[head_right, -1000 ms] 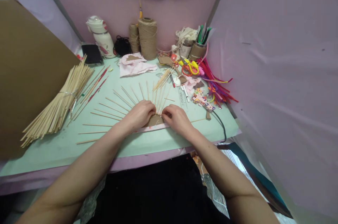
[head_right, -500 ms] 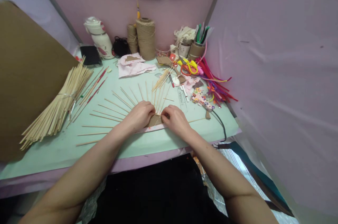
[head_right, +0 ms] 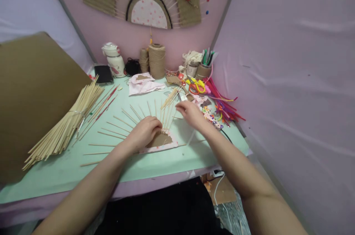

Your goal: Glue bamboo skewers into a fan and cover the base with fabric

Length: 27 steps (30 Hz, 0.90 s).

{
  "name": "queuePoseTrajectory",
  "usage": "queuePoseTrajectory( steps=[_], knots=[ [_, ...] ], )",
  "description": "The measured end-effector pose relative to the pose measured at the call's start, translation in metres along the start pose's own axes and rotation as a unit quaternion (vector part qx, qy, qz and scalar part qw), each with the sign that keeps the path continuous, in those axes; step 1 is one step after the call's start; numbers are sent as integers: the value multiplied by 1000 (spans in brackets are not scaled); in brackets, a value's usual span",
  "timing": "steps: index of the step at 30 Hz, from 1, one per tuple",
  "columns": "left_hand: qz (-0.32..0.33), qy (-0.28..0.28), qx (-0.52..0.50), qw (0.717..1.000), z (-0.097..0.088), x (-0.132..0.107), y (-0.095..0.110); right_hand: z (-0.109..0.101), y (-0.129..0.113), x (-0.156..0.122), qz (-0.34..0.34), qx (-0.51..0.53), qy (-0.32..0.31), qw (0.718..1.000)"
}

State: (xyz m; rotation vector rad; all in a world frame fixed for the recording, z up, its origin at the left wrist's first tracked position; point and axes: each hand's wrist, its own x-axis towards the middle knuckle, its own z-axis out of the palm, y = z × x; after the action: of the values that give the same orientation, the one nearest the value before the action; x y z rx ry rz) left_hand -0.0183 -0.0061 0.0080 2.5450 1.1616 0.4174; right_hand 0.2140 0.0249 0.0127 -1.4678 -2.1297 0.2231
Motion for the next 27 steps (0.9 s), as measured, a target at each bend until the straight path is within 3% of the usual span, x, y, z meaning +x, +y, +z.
queuePoseTrajectory(
  steps=[2,5,10,14,18,23,27],
  knots=[
    [-7,2,-14,1000,-3,-2,-1,-8,26,37,-24,-118,-6,993],
    [-14,6,-23,1000,-5,-4,-3,-6,54,87,-64,-159,-50,984],
    [-19,16,-22,999,-4,-4,-6,17,68,125,-156,-194,-166,954],
    [-22,15,-15,1000,-5,-3,-7,21,67,129,-199,-227,-211,930],
    [-29,1,-8,1000,-5,-2,-8,1,67,130,-208,-270,-200,919],
    [-26,-4,-9,1000,-6,-3,-11,-35,68,111,-116,-370,-104,916],
    [-22,-16,-30,999,-7,-2,-11,-50,52,58,-47,-270,-15,962]
  ],
)
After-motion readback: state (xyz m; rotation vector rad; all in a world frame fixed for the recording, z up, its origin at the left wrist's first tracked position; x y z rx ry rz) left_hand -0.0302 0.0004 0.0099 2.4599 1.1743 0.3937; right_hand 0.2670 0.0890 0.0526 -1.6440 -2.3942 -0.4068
